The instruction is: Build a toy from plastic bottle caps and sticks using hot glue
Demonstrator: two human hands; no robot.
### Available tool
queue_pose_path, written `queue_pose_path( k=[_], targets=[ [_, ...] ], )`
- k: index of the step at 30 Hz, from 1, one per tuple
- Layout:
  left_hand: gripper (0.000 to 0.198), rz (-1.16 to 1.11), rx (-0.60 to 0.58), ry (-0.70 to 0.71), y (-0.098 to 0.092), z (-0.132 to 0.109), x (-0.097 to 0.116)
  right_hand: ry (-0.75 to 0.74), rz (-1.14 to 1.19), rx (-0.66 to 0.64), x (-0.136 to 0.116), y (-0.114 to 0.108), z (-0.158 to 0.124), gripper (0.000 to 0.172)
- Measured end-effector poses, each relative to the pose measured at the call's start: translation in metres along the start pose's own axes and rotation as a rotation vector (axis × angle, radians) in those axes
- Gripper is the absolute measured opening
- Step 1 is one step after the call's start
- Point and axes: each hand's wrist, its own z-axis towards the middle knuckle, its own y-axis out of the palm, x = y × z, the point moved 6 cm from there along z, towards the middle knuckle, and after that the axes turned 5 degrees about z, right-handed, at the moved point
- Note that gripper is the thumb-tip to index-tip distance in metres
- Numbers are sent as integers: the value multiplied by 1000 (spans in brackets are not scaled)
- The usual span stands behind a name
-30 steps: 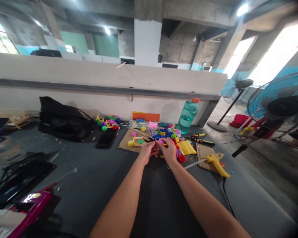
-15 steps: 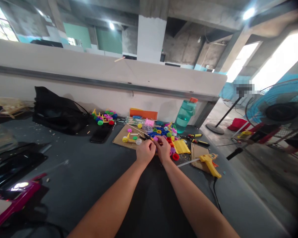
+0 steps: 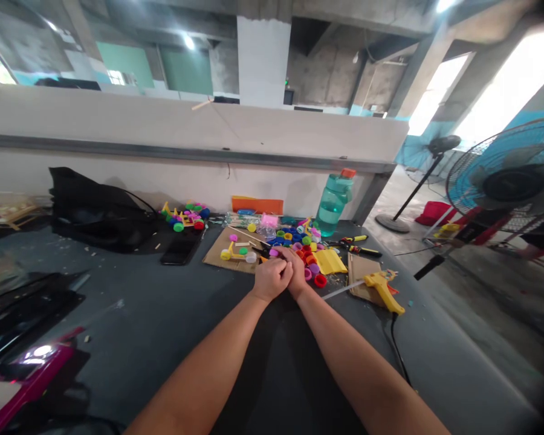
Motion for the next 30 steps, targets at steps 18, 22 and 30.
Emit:
queue_pose_path(
  k=[18,22,30],
  targets=[
    [36,-52,-113,-173,-5,-9,-9,2,14,-29,-13,11,-7,37],
    [37,-89,-95,-208,-8,-9,-5,15,2,-30,-8,8,-10,35],
    [38,-123,-103,-359,-5,-13,-17,27,-102,-7,-4,9,-11,36]
  ],
)
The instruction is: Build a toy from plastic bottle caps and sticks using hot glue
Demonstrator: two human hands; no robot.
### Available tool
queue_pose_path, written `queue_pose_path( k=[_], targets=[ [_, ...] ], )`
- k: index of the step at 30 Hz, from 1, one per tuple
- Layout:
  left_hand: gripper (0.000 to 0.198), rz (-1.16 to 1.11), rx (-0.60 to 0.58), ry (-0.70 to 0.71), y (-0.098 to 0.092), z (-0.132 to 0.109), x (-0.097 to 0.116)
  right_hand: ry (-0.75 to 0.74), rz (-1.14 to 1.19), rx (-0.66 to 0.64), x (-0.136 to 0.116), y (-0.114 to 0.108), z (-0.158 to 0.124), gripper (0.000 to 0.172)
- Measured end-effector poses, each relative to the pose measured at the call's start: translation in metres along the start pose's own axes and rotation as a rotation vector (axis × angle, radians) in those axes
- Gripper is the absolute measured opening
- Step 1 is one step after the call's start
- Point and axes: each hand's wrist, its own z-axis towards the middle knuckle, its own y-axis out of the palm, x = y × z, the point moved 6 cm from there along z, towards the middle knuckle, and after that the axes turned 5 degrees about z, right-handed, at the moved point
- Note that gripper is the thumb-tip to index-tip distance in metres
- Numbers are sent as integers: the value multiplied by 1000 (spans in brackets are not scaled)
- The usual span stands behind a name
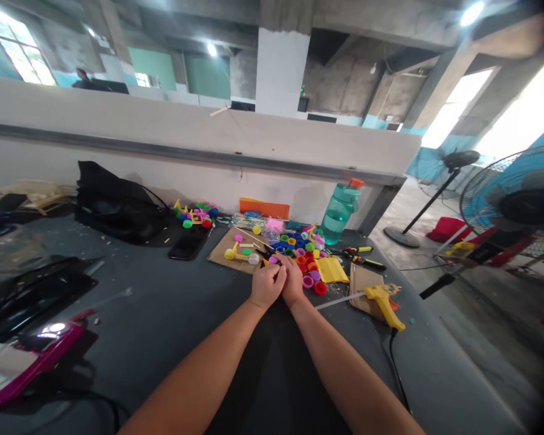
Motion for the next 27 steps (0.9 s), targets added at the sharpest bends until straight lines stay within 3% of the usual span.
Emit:
queue_pose_path(
  k=[5,12,16,19,23,27],
  targets=[
    [37,14,59,-95,-4,3,-12,-93,-137,-30,-11,7,0,30],
    [36,62,65,-104,-16,10,-18,-152,-184,-75,-11,13,1,28],
    [37,107,-18,-76,-23,11,-32,-141,-132,-62,-8,19,4,26],
    [38,94,-86,-41,-23,12,-41,-64,-70,26,-4,20,10,23],
    [35,-63,-134,-58,-18,14,-53,56,52,97,1,17,14,22],
    [24,-289,-143,-203,-10,14,-70,7,63,61,-6,18,14,20]
  ],
)
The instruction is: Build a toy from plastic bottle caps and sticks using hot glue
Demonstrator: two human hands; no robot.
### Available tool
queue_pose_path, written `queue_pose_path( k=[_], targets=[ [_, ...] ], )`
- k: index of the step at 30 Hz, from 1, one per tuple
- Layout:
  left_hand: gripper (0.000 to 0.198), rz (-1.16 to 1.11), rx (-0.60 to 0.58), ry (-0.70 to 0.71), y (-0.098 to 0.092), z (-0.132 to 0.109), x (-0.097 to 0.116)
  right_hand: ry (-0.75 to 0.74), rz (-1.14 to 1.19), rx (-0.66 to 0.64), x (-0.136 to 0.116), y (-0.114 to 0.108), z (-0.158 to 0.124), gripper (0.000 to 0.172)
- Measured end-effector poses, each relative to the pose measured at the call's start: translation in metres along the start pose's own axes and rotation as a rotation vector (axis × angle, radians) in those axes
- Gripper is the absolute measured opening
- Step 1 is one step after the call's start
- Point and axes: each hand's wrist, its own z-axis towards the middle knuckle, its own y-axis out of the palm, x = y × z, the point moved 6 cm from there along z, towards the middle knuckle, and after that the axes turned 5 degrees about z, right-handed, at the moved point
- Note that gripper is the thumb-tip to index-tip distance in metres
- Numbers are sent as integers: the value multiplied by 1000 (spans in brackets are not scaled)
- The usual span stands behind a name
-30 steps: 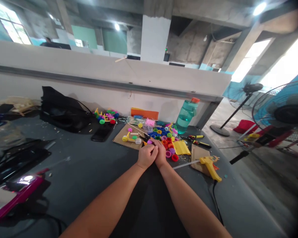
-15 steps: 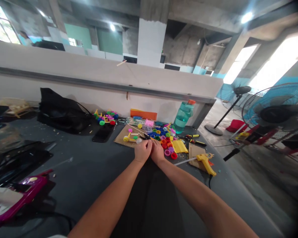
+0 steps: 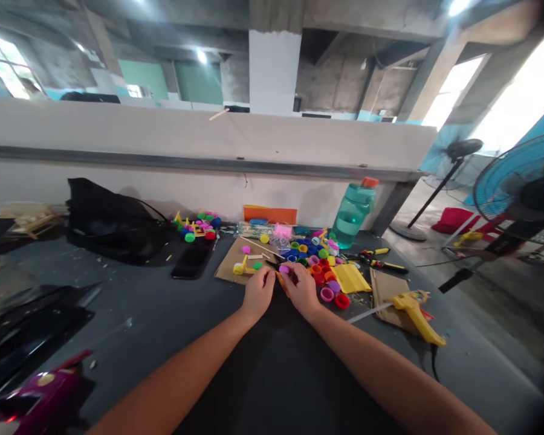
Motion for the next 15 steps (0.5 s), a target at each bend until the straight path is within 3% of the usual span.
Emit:
queue_pose_path(
  k=[8,15],
  targets=[
    [34,-430,-132,-306,12,2,-25,17,25,-82,1,3,2,20],
    [34,-477,-214,-294,12,2,-20,41,51,-122,4,2,0,20]
  ],
)
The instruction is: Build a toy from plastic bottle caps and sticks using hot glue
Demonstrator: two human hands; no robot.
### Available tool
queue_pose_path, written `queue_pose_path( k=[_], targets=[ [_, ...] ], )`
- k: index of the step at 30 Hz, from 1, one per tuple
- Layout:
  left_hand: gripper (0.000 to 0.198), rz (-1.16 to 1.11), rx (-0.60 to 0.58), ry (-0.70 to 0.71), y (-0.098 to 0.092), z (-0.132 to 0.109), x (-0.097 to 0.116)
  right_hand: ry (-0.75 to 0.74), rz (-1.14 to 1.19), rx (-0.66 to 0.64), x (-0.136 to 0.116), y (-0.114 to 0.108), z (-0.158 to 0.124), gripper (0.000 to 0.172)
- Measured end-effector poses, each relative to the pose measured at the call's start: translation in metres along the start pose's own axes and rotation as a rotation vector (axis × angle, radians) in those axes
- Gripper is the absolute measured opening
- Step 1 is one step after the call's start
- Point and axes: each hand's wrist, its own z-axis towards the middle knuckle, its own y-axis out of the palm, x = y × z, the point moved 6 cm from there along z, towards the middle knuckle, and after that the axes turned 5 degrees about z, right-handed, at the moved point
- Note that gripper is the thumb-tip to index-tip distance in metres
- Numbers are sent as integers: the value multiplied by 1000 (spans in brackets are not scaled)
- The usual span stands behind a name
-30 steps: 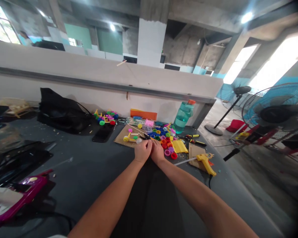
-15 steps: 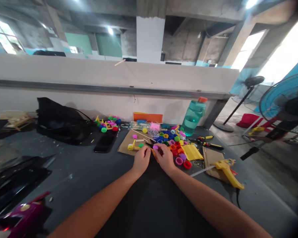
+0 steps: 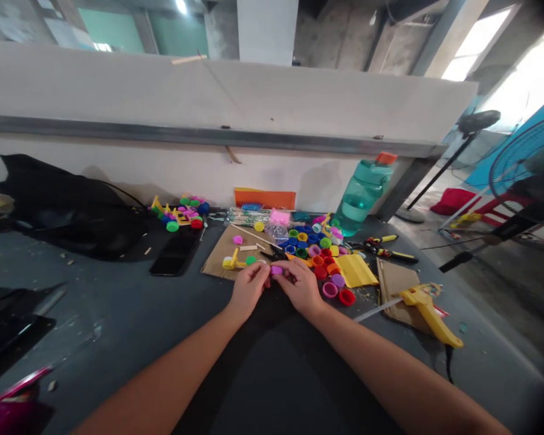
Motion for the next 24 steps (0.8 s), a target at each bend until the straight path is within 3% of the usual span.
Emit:
queue_pose_path(
  k=[8,17,21,24],
  targets=[
    [28,60,23,35,-1,0,1,-16,-6,-16,-7,-4,-2,24],
    [26,27,-55,34,5,0,4,-8,-11,-23,-6,-4,-3,21],
    [27,28,-21,43,2,0,3,80,56,-17,2,-1,-3,30],
    [29,67,-29,79,2,-1,4,134,97,1,4,-2,-3,22]
  ],
)
